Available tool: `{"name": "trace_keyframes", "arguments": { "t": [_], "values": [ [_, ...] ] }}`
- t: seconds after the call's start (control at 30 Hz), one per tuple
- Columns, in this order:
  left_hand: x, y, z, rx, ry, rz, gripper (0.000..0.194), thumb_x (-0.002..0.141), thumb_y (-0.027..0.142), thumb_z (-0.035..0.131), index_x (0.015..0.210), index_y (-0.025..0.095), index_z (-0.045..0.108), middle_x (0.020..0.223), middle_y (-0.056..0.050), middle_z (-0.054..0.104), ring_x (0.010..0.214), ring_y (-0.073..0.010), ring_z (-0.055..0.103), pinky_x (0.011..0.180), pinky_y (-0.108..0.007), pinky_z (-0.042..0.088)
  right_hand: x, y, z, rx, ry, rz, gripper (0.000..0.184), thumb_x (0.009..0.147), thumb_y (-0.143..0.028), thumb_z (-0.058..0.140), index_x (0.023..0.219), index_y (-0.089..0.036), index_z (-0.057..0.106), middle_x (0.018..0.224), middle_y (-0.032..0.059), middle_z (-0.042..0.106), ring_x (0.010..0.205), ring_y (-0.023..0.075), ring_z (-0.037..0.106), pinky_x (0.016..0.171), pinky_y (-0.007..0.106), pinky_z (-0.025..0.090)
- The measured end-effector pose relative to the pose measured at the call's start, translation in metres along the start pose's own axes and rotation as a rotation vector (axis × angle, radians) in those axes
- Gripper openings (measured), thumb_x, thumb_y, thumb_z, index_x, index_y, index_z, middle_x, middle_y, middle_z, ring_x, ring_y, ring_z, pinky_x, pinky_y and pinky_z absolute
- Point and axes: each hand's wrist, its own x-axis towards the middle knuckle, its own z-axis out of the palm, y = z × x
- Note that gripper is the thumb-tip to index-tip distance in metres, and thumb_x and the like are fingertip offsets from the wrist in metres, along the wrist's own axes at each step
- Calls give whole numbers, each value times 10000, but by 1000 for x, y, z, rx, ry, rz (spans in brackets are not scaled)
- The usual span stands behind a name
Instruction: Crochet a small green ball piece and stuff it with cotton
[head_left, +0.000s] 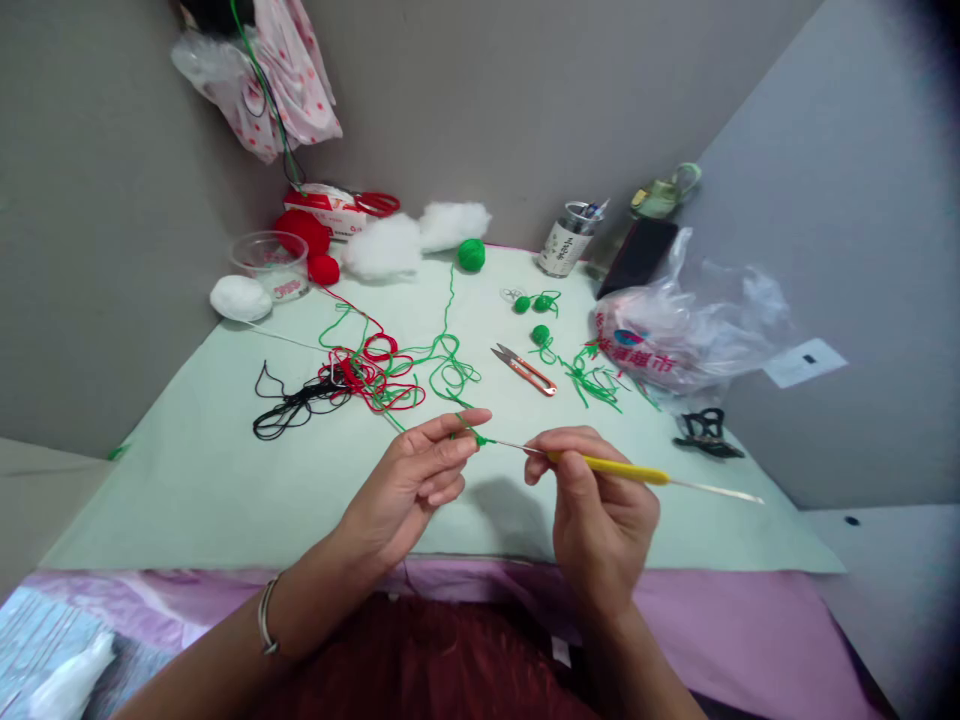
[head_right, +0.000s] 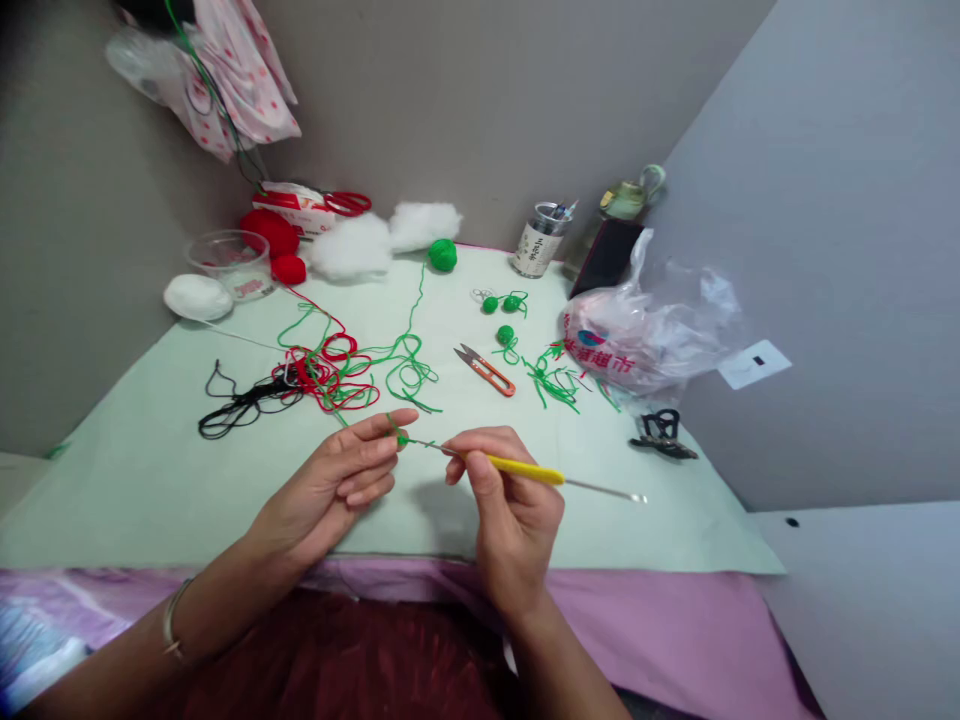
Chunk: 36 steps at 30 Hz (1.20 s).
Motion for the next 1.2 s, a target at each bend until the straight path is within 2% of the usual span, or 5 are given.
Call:
{"name": "trace_keyframes", "arguments": {
  "t": [0.43,0.8,0.97,1.07,1.2],
  "values": [
    [-5,2,2,209,-9,73,334,820,256,895,1149,278,843,884,32,620,467,30,341,439,-160,273,7,-1,-2,181,-142,155,219,1081,-262,561,1038,-264,775,967,9,783,764,129,723,727,277,604],
    [-2,-3,1,224,45,84,515,793,284,916,1285,234,772,746,67,543,495,-13,345,444,-157,269,-2,4,-2,-617,-287,-585,310,995,-73,608,1254,-197,725,1123,126,780,1006,220,757,806,316,629],
    [-1,0,0,11,-40,-57,395,821,218,883,1203,152,804,586,124,352,463,-7,155,427,-141,220,-1,-1,0,-288,-104,-229,272,1025,-105,573,1132,-267,762,964,38,760,837,172,721,738,312,602],
    [-1,2,2,37,-12,-6,370,803,183,887,1166,182,813,718,66,542,451,19,214,420,-145,225,4,-5,2,-59,-99,-73,237,1047,-145,564,1053,-262,770,907,20,755,786,161,697,708,309,584],
    [-3,-1,6,130,-28,19,349,797,230,904,1135,205,822,889,10,664,444,31,327,420,-154,255,6,-4,7,-83,-154,-101,241,1024,-119,605,1086,-278,775,998,23,797,934,183,739,796,323,611]
  ]
}}
